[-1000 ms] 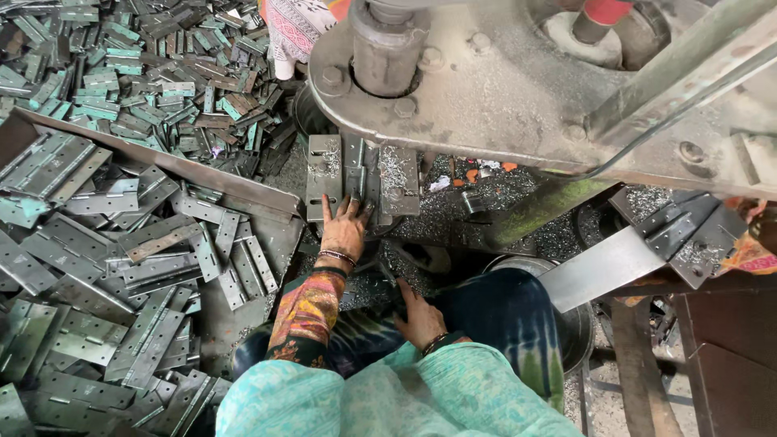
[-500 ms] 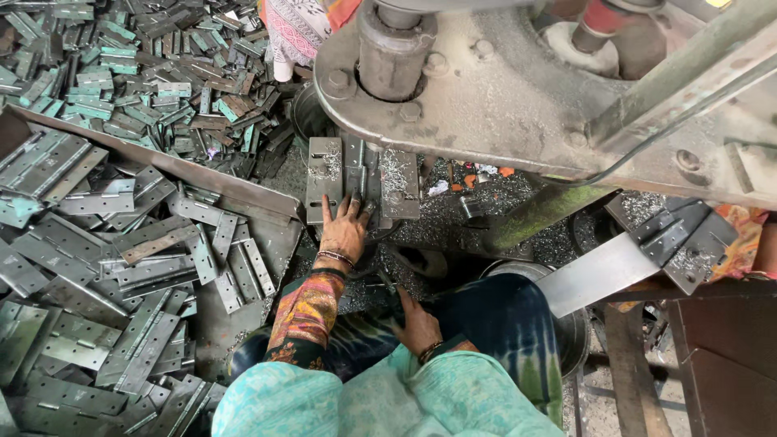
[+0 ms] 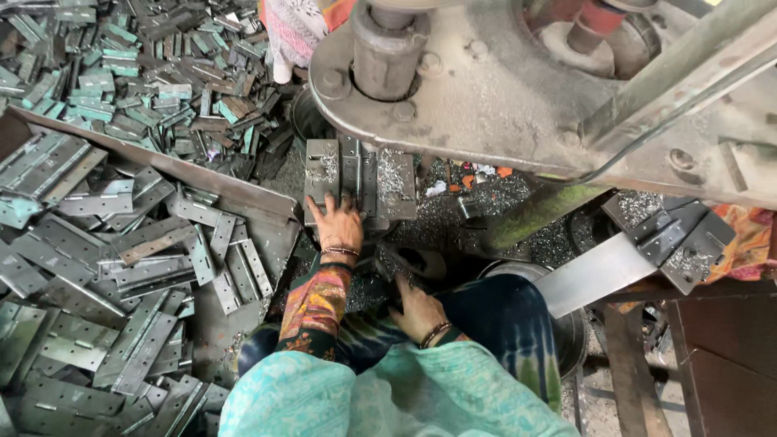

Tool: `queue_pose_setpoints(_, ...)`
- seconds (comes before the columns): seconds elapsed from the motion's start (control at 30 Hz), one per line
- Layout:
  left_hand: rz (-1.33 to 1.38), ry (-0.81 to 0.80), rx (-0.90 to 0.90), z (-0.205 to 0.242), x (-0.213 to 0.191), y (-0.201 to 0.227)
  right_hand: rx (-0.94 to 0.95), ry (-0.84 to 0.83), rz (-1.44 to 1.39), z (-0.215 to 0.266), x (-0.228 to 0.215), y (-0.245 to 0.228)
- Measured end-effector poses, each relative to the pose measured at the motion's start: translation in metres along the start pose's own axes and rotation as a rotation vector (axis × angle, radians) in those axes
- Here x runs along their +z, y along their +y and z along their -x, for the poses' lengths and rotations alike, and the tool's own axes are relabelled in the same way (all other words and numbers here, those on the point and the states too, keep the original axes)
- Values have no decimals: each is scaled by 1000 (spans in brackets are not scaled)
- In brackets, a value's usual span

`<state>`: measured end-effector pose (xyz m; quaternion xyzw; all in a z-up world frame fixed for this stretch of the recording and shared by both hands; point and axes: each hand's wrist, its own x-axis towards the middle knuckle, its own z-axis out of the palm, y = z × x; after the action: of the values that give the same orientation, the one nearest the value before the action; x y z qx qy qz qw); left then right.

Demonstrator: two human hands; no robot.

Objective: The person operates a hydraulic press machine, repeatedly picking up metal brackets from a bin, placing them into the press, and activating the machine to process them. The processed brackets are then discarded into a pile.

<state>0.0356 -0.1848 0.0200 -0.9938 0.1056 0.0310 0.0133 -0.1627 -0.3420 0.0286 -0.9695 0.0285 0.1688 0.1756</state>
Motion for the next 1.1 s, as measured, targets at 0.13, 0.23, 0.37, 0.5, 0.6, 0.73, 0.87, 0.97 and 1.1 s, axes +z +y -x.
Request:
queue_pose_setpoints(0.13, 28, -7, 0, -11, 6, 1, -5, 58, -102, 4, 16, 0)
queue_pose_setpoints(0.23, 49, 46, 6, -8, 16, -5, -28, 116, -155, 7, 28, 3)
queue_pose_setpoints(0.37, 29, 123, 21, -6, 22, -1, -11, 62, -116, 7, 13, 1)
queue_pose_setpoints(0.5, -19, 164, 10, -6, 14, 2, -26, 18, -21, 1, -15, -11)
queue_pose_setpoints(0.6, -31, 51, 30, -1, 4, 8, -4, -53, 31, 1, -14, -10)
queue_pose_setpoints(0.73, -68, -52, 47, -2, -7, 5, -15, 50, -84, 2, 26, 3)
queue_pose_setpoints(0.87, -38, 113, 87, -3, -1, -3, -81, 188, -190, -5, 67, 24)
queue_pose_setpoints(0.97, -17, 195, 60, 18, 18, -3, 22, 85, -147, 9, 82, 27)
queue_pose_setpoints(1.1, 41, 200, 37, -11, 10, -6, -105, 186, -184, -13, 38, 14)
